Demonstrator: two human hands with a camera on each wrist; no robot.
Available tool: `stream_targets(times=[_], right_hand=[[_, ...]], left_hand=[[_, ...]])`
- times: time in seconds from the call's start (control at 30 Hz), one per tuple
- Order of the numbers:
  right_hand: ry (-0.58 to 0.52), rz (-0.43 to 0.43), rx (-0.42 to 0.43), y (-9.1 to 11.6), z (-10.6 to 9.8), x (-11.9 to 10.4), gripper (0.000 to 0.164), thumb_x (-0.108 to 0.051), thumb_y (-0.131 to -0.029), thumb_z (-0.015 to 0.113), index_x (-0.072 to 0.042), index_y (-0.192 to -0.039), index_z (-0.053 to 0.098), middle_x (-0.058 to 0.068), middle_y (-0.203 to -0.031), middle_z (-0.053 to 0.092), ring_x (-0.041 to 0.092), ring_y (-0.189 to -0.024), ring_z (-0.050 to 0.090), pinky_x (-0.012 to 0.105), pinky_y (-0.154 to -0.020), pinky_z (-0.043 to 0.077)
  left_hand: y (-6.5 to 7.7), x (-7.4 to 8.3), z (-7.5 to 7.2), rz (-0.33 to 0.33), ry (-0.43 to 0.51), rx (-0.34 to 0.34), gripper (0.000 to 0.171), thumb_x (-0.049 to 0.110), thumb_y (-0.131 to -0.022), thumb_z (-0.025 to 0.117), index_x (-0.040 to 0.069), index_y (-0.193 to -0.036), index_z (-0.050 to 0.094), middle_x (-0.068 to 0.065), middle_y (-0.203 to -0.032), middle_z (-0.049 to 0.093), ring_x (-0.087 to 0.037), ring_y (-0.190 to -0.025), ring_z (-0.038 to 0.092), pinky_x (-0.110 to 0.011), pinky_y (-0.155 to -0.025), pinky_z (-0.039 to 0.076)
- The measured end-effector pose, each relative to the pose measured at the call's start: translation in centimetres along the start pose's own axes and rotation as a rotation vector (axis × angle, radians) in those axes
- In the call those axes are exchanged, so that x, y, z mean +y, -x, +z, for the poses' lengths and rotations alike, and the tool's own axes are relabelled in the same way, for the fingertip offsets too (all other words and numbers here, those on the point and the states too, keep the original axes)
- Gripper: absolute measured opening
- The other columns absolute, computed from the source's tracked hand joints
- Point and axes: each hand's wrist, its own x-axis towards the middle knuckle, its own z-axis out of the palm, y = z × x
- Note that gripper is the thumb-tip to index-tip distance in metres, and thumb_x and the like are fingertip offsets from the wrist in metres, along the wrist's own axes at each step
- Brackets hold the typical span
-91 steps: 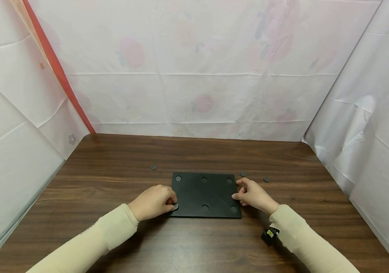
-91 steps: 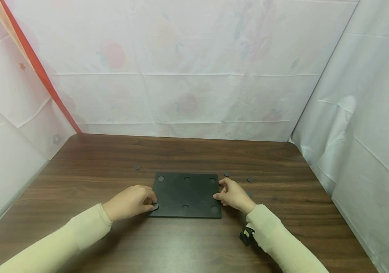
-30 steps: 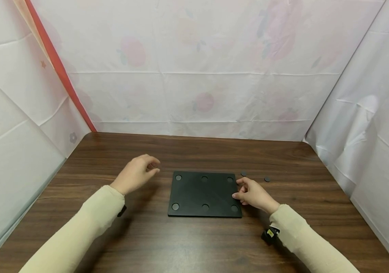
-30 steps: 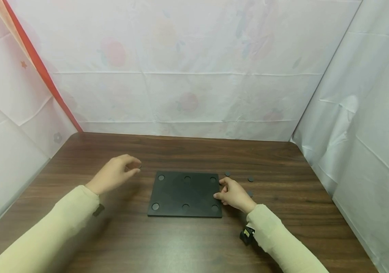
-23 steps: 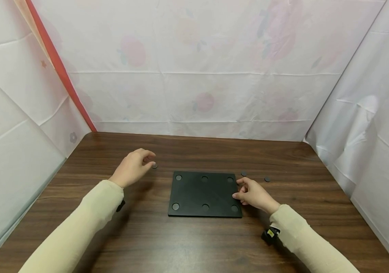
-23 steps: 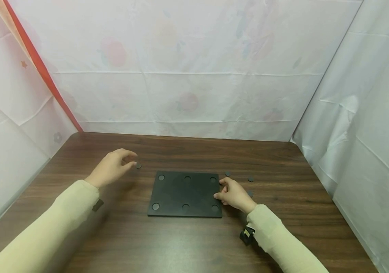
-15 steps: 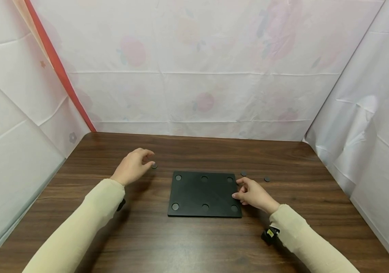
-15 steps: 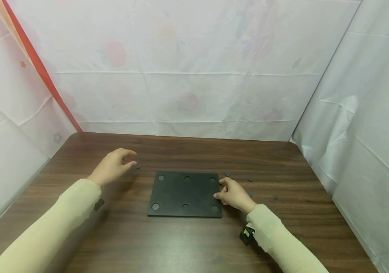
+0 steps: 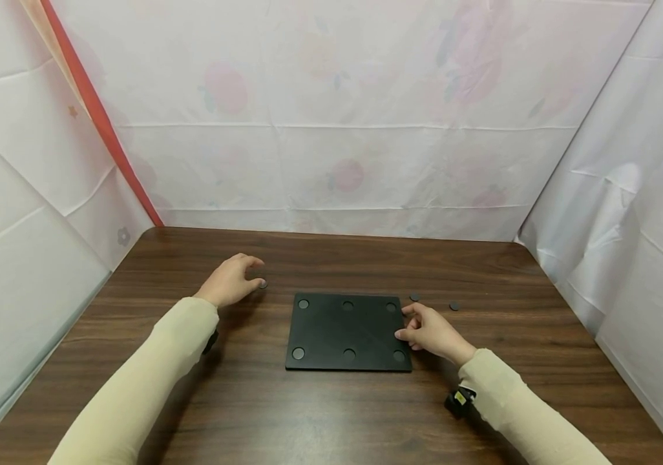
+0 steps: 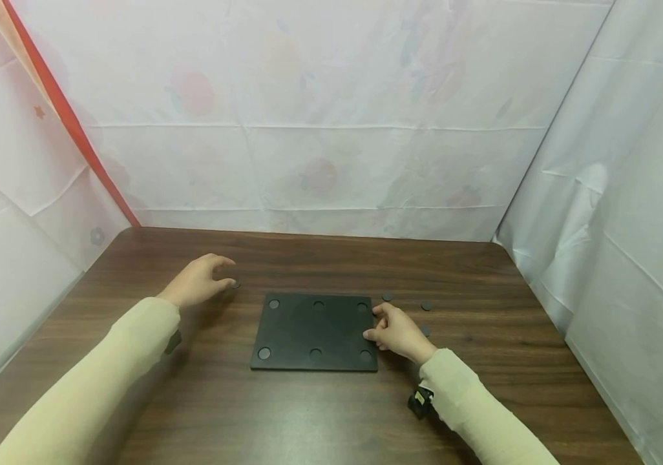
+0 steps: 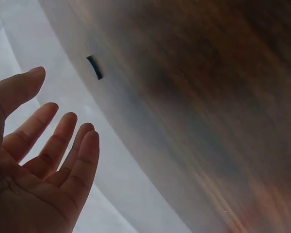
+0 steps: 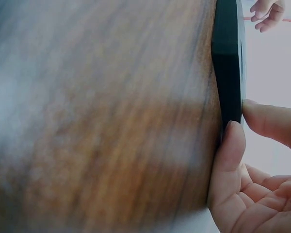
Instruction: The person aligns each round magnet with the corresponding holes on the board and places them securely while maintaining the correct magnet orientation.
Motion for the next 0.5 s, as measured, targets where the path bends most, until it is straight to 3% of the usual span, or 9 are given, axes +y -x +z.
stream_targets(times=[0.27,0.5], right_hand=[[0.013,-0.007,-0.008,-0.1,-0.1,0.0,0.061,-0.014,-0.09,0.071,0.004,-0.141,0.042,0.008,-0.08,0.06,0.018,-0.067,0.06,0.031,-0.063,0.055],[0.009,-0.003,0.002,0.0,0.0,0.1,0.06,-0.013,-0.09,0.071,0.004,-0.14,0.043,0.01,-0.081,0.06,0.018,-0.067,0.06,0.033,-0.063,0.055]], left_hand=[[-1.3,-0.7,0.3,-0.035,-0.03,-0.061,0.045,0.022,-0.094,0.066,0.003,-0.134,0.056,-0.022,-0.141,0.048,-0.042,-0.127,0.049,-0.057,-0.102,0.043],[-1.9,-0.7,0.8,-0.033,-0.114,-0.12,0.042,0.017,-0.093,0.067,0.001,-0.131,0.059,-0.023,-0.136,0.054,-0.042,-0.129,0.048,-0.056,-0.105,0.041]])
